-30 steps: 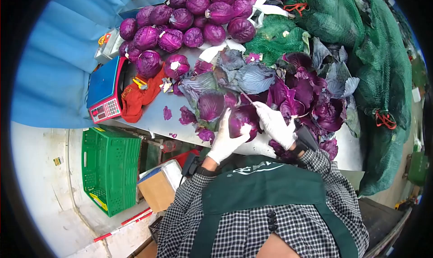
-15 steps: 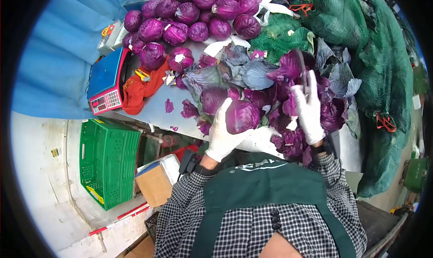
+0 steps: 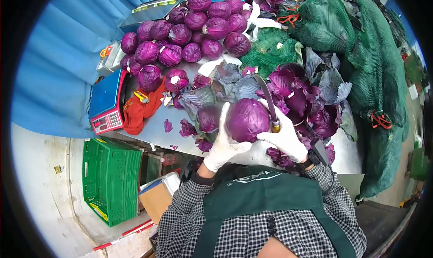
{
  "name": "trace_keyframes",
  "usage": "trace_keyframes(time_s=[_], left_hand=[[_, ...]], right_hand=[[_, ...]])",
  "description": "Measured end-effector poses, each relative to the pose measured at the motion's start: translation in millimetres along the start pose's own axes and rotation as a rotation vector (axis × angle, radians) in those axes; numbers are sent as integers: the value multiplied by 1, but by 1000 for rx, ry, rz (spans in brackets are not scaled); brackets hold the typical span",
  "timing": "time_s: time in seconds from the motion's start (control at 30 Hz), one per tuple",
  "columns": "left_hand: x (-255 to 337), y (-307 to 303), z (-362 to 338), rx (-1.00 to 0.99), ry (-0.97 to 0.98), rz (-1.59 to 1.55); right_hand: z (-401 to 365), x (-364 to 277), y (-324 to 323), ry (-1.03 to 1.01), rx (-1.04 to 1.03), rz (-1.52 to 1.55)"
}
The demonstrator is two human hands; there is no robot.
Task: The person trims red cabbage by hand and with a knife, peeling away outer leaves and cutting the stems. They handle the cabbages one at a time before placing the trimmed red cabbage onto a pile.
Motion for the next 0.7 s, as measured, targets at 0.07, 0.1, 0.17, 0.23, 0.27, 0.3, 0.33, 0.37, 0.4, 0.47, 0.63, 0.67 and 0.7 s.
trace_keyframes(time_s=[0.07,0.1,0.17,0.23,0.27,0.3,0.33,0.37,0.4,0.47,0.63,0.67,0.7], left_hand=[[-11,-5,3,36,-143,-148],[-11,-8,3,34,-145,-148],[-13,-11,3,47,-177,-214],[-5,-10,6,28,-140,-190],[0,-9,8,18,-101,-170],[4,-10,9,11,-61,-151],[8,-12,13,-18,13,-31],[8,-12,13,-12,14,-31],[12,-10,13,7,41,93],[22,-6,12,17,118,349],[22,-5,10,23,186,472],[22,-5,9,16,197,481],[22,-5,9,14,196,480]], right_hand=[[1,-6,1,-84,4,-39],[1,-9,0,-128,-2,-106],[2,-17,-1,-218,-9,-243],[-4,-6,-9,361,-74,87],[-2,-8,-13,175,3,98],[-1,-6,-13,174,0,98],[1,-17,-14,-43,2,-133],[1,-30,-11,-263,4,-363],[-1,-38,-8,-297,48,-400],[0,-32,-8,-272,75,-391],[4,-16,-13,32,11,-236],[4,-16,-12,33,14,-237],[5,-20,-11,-7,47,-200]])
Point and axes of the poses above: each hand's wrist, its own z-axis towards the middle knuckle, its own y-axis out of the palm, x = y × z, the point moved 6 cm from there along z, towards the middle knuckle, and after that the axes turned 7 degrees about -z, right-handed, at the moved point
